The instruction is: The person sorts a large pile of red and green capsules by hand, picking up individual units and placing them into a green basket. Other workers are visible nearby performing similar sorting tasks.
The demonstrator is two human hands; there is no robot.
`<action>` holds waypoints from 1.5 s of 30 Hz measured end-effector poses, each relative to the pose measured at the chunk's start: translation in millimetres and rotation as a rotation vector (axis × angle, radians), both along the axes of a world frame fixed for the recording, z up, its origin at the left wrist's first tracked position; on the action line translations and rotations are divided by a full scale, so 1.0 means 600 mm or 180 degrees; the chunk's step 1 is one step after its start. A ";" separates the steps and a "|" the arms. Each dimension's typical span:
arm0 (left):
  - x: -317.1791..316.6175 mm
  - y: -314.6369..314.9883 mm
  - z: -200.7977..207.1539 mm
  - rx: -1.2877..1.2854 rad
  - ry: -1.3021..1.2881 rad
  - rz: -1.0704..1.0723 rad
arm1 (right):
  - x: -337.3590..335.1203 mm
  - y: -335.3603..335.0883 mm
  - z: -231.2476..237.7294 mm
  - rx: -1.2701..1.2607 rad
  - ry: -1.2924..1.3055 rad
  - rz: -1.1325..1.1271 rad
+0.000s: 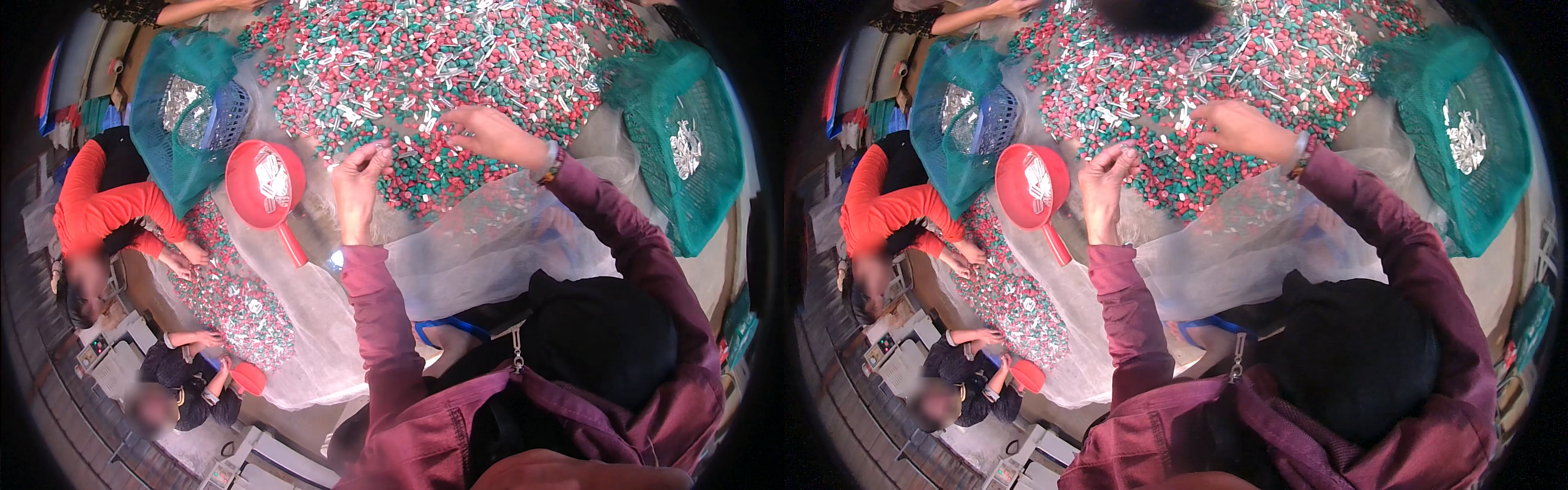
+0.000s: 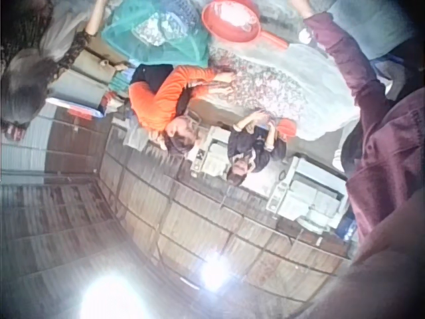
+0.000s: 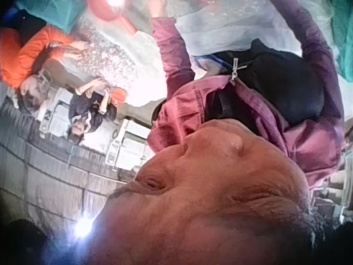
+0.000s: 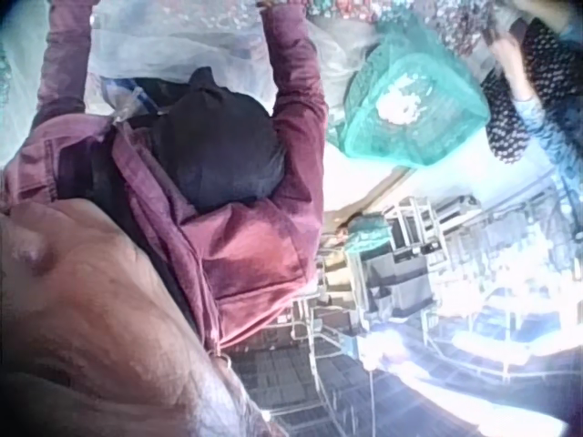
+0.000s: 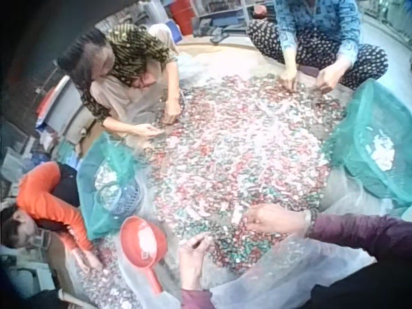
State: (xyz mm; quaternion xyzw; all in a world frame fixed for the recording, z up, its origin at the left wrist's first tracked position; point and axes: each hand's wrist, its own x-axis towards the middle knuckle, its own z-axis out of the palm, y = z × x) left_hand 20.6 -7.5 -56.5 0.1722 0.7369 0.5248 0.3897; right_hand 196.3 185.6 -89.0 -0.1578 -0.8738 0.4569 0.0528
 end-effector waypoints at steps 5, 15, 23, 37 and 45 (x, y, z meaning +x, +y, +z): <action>-0.013 -0.011 0.015 0.1203 -0.1698 0.0366 | -0.047 -0.026 -0.037 0.1204 -0.0863 0.0382; 0.032 0.040 -0.089 -0.1663 0.2676 -0.1782 | 0.005 0.071 -0.006 -0.2403 -0.0223 -0.0401; -0.015 -0.013 -0.045 0.0965 -0.2213 0.0228 | 0.015 0.024 -0.066 0.1492 -0.0165 0.0426; 0.129 0.142 -0.141 -0.0422 -0.1463 0.0479 | 0.005 0.060 0.025 -0.4174 0.0187 -0.0337; -0.080 0.058 -0.074 -0.0479 -0.0140 -0.0227 | -0.069 0.083 0.021 -0.3006 -0.0009 0.0167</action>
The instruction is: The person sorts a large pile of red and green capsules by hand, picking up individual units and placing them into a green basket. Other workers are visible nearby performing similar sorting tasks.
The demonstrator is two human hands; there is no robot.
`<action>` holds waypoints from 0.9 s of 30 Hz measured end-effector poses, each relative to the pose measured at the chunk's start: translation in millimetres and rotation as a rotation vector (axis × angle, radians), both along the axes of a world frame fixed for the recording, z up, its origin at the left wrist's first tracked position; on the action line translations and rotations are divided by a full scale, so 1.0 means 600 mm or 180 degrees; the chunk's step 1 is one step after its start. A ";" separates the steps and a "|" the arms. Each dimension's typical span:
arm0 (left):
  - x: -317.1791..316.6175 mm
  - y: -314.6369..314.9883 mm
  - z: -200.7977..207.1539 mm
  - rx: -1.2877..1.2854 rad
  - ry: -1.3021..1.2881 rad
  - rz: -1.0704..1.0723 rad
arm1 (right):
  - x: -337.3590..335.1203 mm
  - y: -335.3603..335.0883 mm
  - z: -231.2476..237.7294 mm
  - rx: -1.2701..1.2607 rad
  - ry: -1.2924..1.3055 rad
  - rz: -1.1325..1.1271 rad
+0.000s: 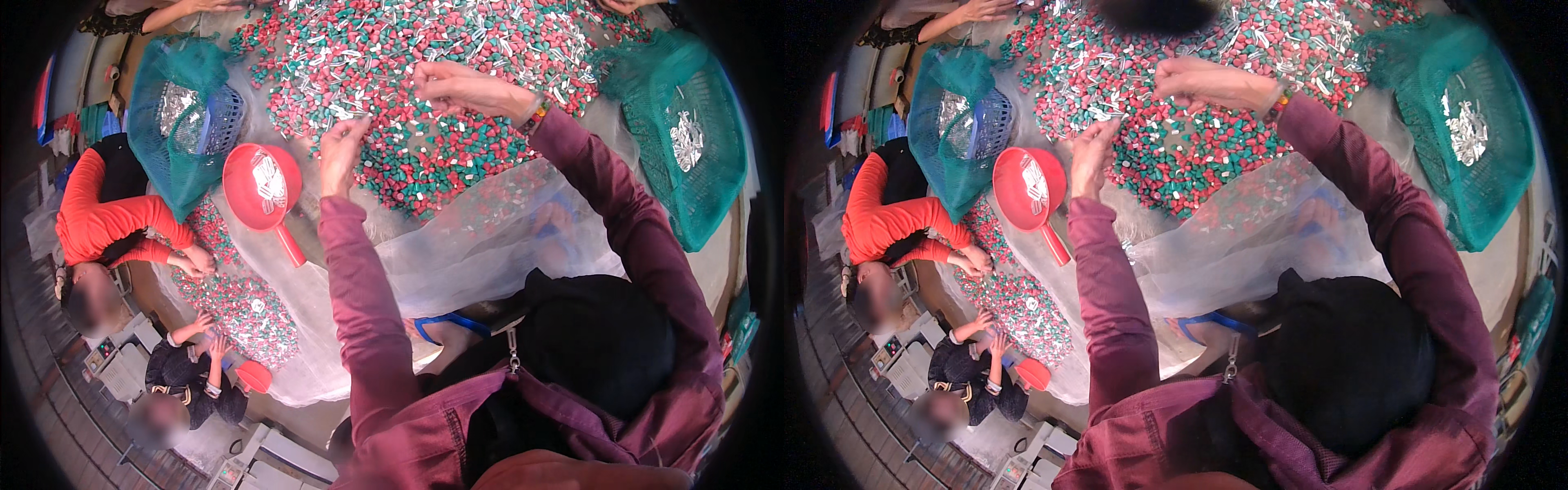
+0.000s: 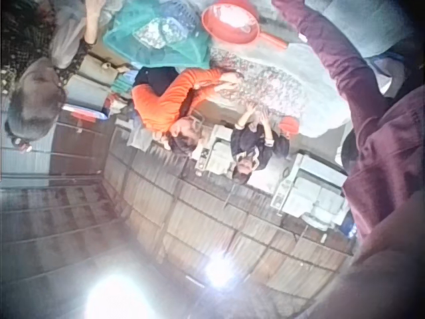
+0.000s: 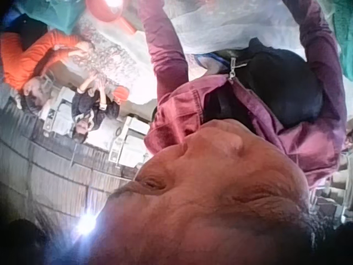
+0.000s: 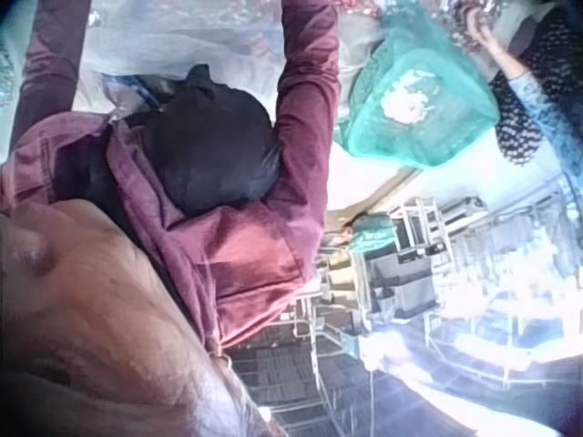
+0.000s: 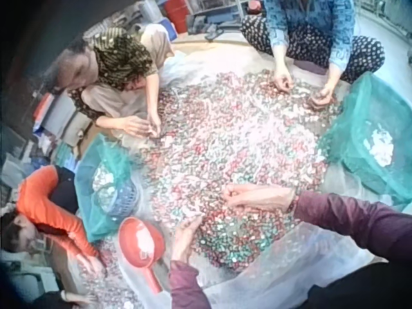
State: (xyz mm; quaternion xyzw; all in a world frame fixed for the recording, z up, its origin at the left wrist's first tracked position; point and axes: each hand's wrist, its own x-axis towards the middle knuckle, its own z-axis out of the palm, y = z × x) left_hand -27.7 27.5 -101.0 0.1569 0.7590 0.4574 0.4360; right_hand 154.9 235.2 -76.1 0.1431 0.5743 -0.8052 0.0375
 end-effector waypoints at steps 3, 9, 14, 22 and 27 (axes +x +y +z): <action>0.024 -0.036 0.018 -0.0297 0.1602 -0.0952 | -0.018 -0.012 -0.030 0.2810 0.0262 0.0129; 0.198 -0.053 -0.010 -0.1131 0.1695 -0.1363 | 0.032 -0.062 -0.098 0.5466 -0.0353 0.0596; 0.238 -0.029 0.011 -0.0804 0.1782 -0.0949 | 0.059 -0.079 -0.098 0.5345 -0.0397 0.0765; 0.347 -0.070 -0.035 -0.0049 0.1420 -0.3332 | 0.190 -0.098 -0.077 0.2301 -0.0672 -0.1101; 0.387 -0.121 -0.014 0.0113 0.0994 -0.3550 | 0.299 -0.101 -0.047 -0.1844 -0.0884 -0.1816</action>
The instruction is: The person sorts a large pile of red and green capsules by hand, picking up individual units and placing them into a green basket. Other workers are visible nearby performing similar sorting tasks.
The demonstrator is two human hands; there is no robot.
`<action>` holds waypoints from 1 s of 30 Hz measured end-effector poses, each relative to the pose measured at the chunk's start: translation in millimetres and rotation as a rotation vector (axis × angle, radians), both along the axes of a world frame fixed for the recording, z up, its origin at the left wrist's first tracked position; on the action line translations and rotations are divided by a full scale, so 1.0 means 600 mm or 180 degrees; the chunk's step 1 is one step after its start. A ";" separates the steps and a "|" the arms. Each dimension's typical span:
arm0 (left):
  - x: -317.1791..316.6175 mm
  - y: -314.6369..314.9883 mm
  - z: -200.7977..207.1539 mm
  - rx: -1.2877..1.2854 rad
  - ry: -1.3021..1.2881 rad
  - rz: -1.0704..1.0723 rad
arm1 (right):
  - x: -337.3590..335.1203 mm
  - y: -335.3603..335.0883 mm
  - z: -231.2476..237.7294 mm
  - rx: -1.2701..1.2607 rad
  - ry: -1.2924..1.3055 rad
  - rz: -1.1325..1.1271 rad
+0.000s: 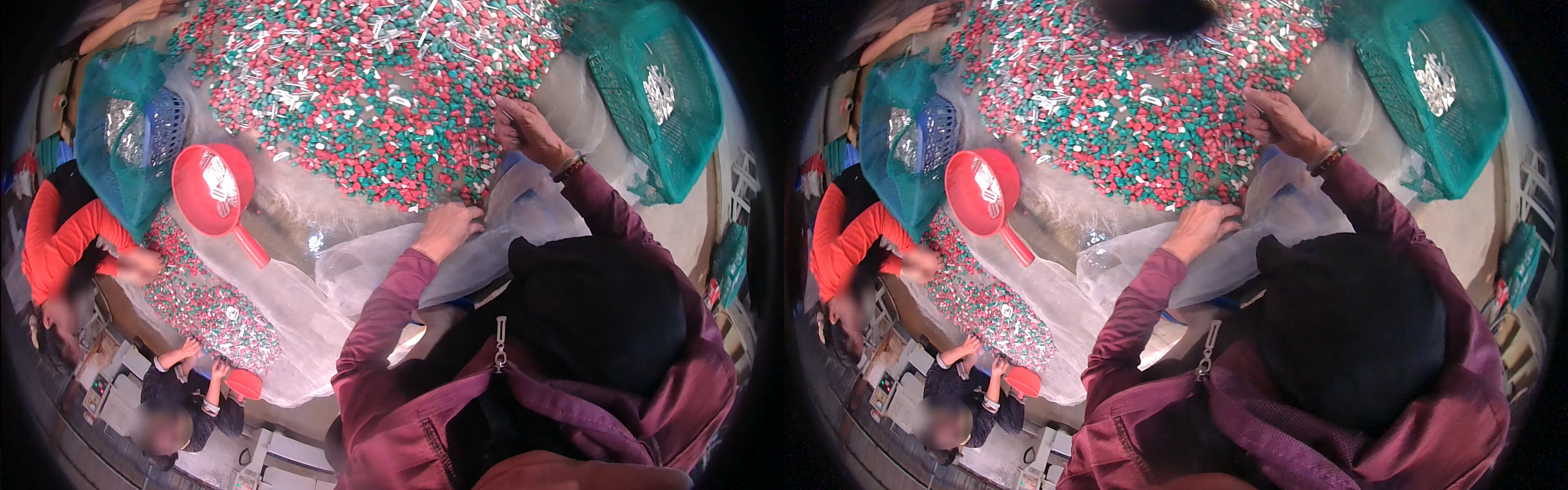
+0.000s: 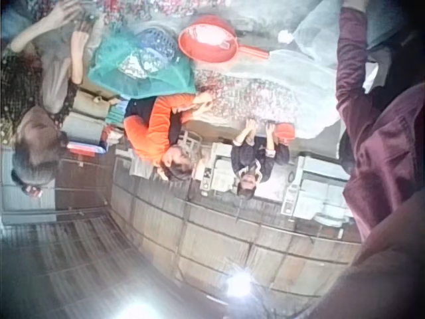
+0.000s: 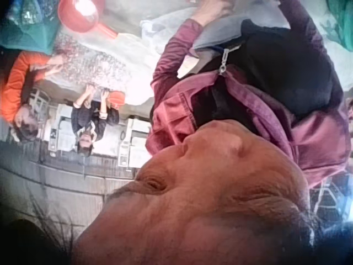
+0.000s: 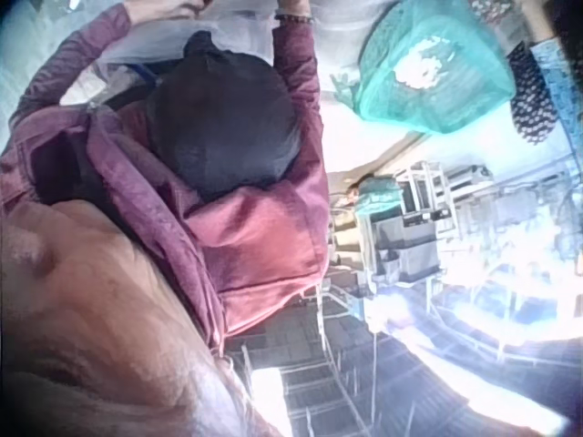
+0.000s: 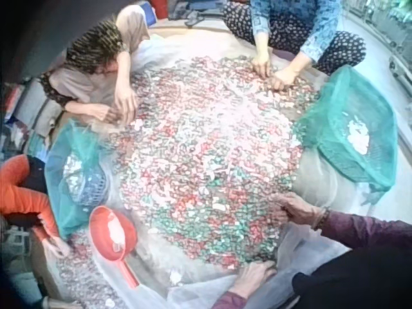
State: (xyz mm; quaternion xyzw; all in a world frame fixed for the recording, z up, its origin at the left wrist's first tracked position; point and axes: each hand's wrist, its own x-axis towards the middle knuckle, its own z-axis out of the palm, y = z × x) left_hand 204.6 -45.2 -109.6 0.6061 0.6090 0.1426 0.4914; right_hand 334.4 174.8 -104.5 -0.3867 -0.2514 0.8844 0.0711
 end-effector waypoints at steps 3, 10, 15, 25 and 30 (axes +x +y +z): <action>-0.024 0.027 -0.003 0.0378 -0.0134 0.0185 | 0.044 -0.023 0.005 0.0528 -0.0357 0.0070; -0.078 0.165 -0.028 0.1442 0.1177 0.0184 | 0.066 -0.047 -0.010 0.1812 -0.1219 0.1042; -0.196 0.238 -0.031 0.1608 0.1205 0.1042 | 0.028 -0.046 -0.002 0.4900 -0.1428 0.2303; -0.276 0.156 0.027 0.0168 0.1480 0.2312 | -0.025 -0.029 -0.023 0.5893 -0.1117 0.3850; -0.255 0.175 -0.013 0.0278 0.1891 0.1861 | -0.039 -0.013 -0.011 0.2589 -0.0062 0.1567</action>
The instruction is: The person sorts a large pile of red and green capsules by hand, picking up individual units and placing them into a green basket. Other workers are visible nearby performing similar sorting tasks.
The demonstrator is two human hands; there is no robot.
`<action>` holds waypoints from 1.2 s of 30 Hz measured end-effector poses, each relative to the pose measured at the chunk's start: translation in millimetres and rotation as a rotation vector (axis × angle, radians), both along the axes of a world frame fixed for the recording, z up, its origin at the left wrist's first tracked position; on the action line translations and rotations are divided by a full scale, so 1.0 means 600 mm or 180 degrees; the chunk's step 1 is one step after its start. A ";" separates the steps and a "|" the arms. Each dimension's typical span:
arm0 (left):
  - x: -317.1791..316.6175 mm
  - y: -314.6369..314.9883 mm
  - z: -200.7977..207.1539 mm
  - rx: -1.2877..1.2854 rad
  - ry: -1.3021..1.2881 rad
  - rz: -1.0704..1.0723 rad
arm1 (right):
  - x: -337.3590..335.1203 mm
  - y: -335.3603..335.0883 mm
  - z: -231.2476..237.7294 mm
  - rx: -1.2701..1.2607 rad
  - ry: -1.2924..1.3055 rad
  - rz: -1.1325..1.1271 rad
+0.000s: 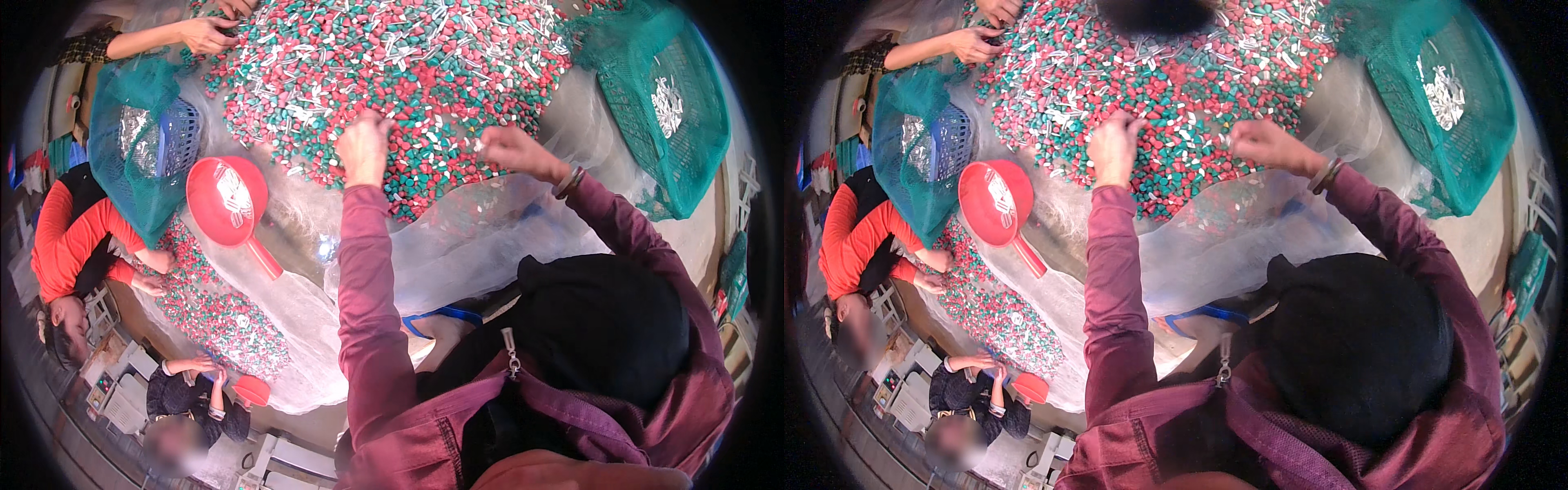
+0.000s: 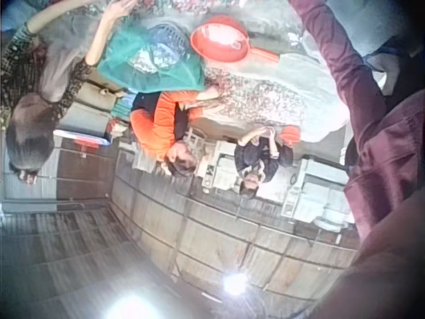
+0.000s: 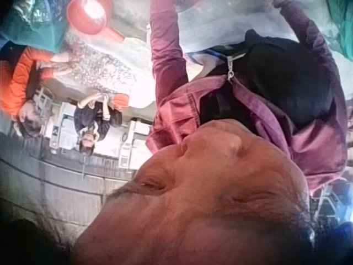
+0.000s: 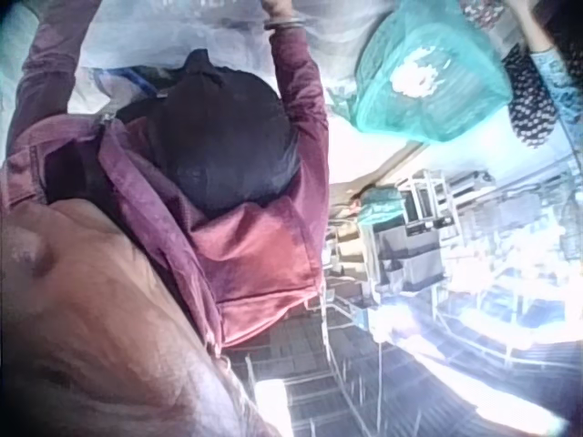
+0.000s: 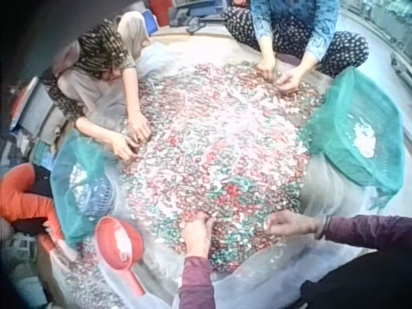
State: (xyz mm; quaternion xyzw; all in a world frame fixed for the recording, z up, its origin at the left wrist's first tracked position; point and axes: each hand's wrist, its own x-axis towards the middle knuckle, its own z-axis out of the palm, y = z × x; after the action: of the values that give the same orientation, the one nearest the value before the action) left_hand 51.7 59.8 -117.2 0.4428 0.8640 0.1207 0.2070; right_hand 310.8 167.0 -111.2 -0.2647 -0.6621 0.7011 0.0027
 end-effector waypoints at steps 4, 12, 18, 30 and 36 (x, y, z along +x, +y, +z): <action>0.070 0.005 -0.012 -0.0403 0.0099 -0.0834 | 0.011 0.067 0.057 -0.2918 0.0991 -0.0557; 0.059 -0.100 0.040 0.1322 -0.3988 0.1457 | -0.100 0.133 0.072 0.0016 0.0054 0.0218; -0.011 -0.124 0.076 0.3846 -0.6152 0.1299 | -0.194 0.041 0.003 0.3727 -0.0713 0.1516; 0.043 -0.010 0.021 0.0378 -0.0373 -0.0478 | -0.061 -0.011 0.017 0.2930 -0.0422 0.2286; 0.045 -0.036 0.001 -0.0036 0.0394 -0.0591 | -0.136 0.082 0.011 0.2191 0.0703 0.0309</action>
State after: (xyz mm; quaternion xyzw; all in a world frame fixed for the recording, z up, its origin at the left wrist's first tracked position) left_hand 78.4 38.4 -116.5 0.5263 0.8311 0.0685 0.1660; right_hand 229.3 216.2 -104.8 -0.1393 -0.8668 0.4608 0.1298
